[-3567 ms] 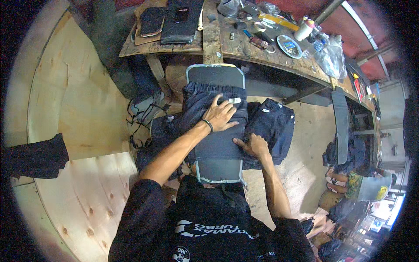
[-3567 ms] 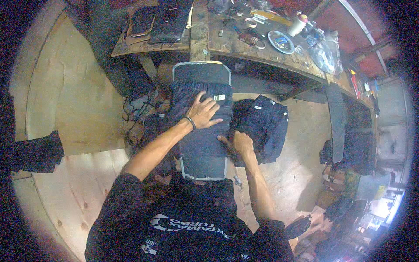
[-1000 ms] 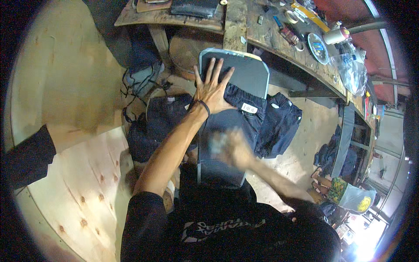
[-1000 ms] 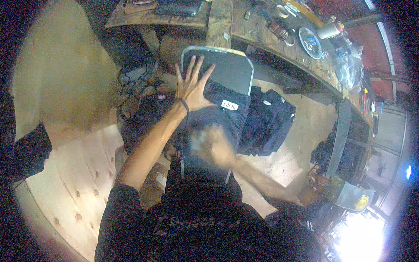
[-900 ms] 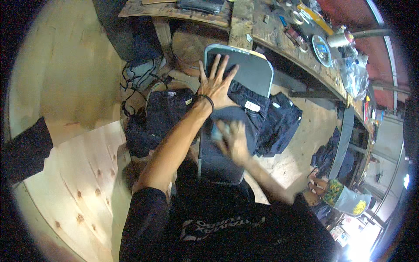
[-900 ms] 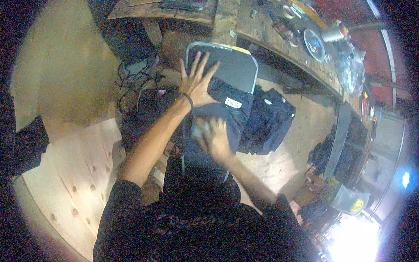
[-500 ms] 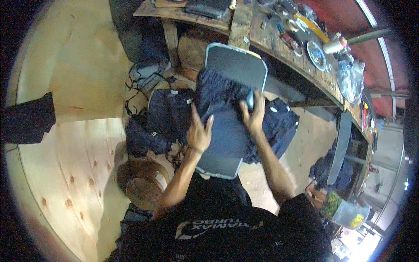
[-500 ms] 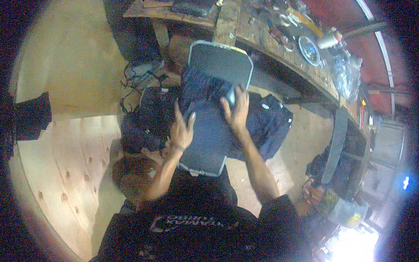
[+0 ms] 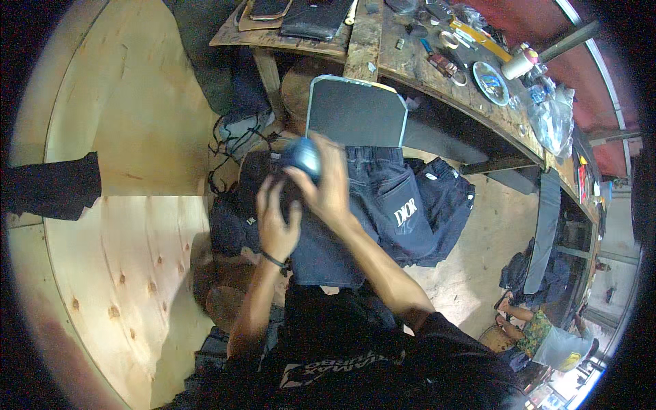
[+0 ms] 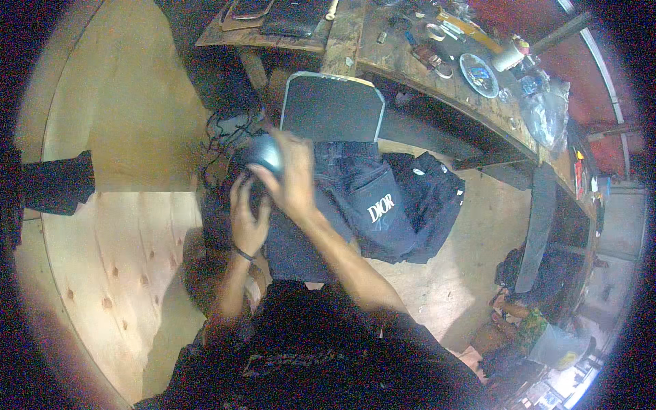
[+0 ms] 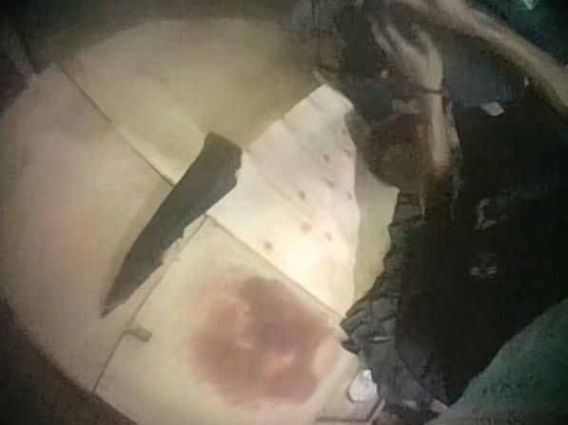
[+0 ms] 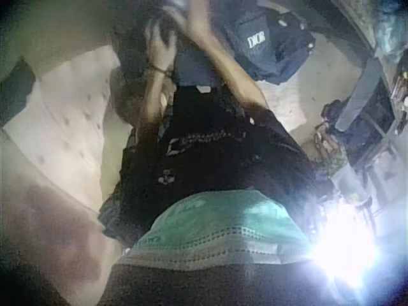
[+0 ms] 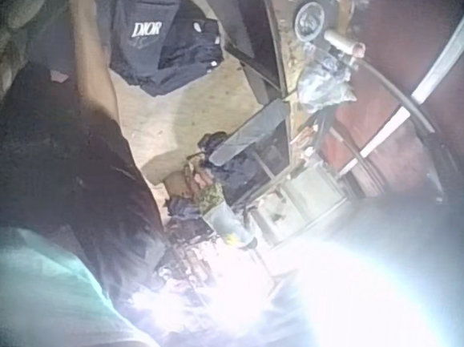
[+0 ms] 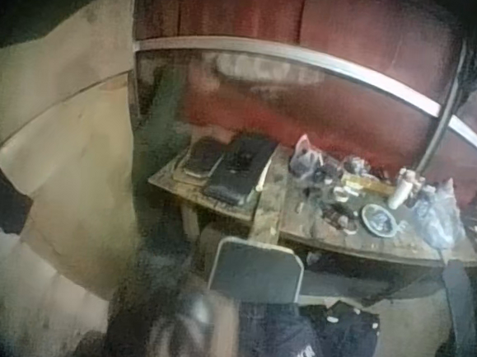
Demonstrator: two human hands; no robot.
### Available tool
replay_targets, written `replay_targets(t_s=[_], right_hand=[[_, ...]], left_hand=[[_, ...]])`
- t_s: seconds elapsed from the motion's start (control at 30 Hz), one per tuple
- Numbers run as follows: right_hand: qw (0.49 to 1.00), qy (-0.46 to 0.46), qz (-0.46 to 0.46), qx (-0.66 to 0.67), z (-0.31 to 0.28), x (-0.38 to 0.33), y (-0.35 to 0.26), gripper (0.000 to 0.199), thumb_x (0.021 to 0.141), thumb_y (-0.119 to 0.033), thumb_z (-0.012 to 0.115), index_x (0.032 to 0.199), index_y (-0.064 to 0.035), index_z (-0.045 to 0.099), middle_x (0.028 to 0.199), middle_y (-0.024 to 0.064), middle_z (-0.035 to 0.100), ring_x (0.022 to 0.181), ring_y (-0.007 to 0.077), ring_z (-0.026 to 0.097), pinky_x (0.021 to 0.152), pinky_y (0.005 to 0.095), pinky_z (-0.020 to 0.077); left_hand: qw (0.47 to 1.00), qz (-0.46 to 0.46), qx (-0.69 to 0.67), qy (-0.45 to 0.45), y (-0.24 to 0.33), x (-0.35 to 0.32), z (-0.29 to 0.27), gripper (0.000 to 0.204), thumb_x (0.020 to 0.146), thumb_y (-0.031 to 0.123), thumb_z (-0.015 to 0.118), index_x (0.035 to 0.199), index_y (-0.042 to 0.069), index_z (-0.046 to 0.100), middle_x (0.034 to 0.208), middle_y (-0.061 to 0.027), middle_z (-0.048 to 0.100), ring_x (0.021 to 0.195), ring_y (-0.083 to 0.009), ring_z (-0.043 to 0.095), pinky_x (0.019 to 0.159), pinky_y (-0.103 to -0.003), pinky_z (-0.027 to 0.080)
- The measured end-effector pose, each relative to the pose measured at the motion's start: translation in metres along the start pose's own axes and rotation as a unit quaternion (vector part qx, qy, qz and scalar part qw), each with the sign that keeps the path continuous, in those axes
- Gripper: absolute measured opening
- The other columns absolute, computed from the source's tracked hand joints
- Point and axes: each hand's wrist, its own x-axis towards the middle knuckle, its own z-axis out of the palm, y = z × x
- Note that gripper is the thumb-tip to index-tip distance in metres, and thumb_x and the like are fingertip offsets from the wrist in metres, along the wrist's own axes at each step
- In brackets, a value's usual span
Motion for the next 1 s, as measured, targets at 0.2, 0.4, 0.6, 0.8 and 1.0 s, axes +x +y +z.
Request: replay_targets(t_s=[0.2,0.4,0.6,0.8,1.0], right_hand=[[0.946,0.133,0.151,-0.253,-0.088,-0.053,0.052,0.07,0.097,-0.025,0.082,0.152,0.0024,0.05,0.144,0.0292,0.056,0.134,0.0487,0.052,0.117,0.0546,0.0404],[0.947,0.188,0.065,-0.254,-0.043,0.063,0.225,0.058,0.103,-0.027,0.075,0.148,0.002,0.053,0.134,0.0311,0.058,0.122,0.0486,0.057,0.108,0.0531,0.0451],[0.96,0.178,0.109,-0.187,-0.102,0.115,0.131,0.06,0.091,-0.038,0.087,0.128,0.0046,0.065,0.12,0.0259,0.068,0.108,0.0441,0.063,0.096,0.0514,0.0505],[0.961,-0.071,0.038,-0.265,-0.095,-0.005,0.082,0.049,0.081,-0.035,0.09,0.112,-0.0004,0.072,0.102,0.0186,0.067,0.1,0.0378,0.062,0.088,0.0501,0.0498],[0.946,-0.059,0.106,-0.3,-0.087,-0.03,0.052,0.044,0.075,-0.03,0.091,0.1,0.0004,0.072,0.087,0.0169,0.063,0.085,0.0408,0.061,0.081,0.0482,0.0501]], left_hand=[[0.966,-0.098,0.202,-0.126,0.078,0.064,0.08,0.14,0.084,0.081,0.071,0.172,-0.003,0.003,0.176,-0.0379,0.007,0.164,-0.0533,0.012,0.126,-0.075,0.016],[0.984,0.025,0.176,-0.018,0.04,0.168,0.118,0.149,0.078,0.087,0.072,0.171,-0.007,0.004,0.175,-0.0398,0.006,0.165,-0.0517,0.009,0.125,-0.078,0.014],[0.964,0.128,0.212,-0.097,0.055,0.219,0.125,0.143,0.072,0.092,0.071,0.177,0.017,0.01,0.181,-0.0262,0.002,0.168,-0.0459,0.0,0.123,-0.083,0.0],[0.96,0.128,0.206,-0.143,0.05,0.251,0.14,0.144,0.065,0.098,0.069,0.176,0.023,0.018,0.181,-0.0251,0.006,0.168,-0.0445,0.001,0.123,-0.083,-0.001],[0.97,0.131,0.188,-0.087,0.043,0.248,0.149,0.143,0.061,0.099,0.071,0.175,0.026,0.024,0.181,-0.0262,0.007,0.167,-0.0471,0.001,0.12,-0.086,0.002]])
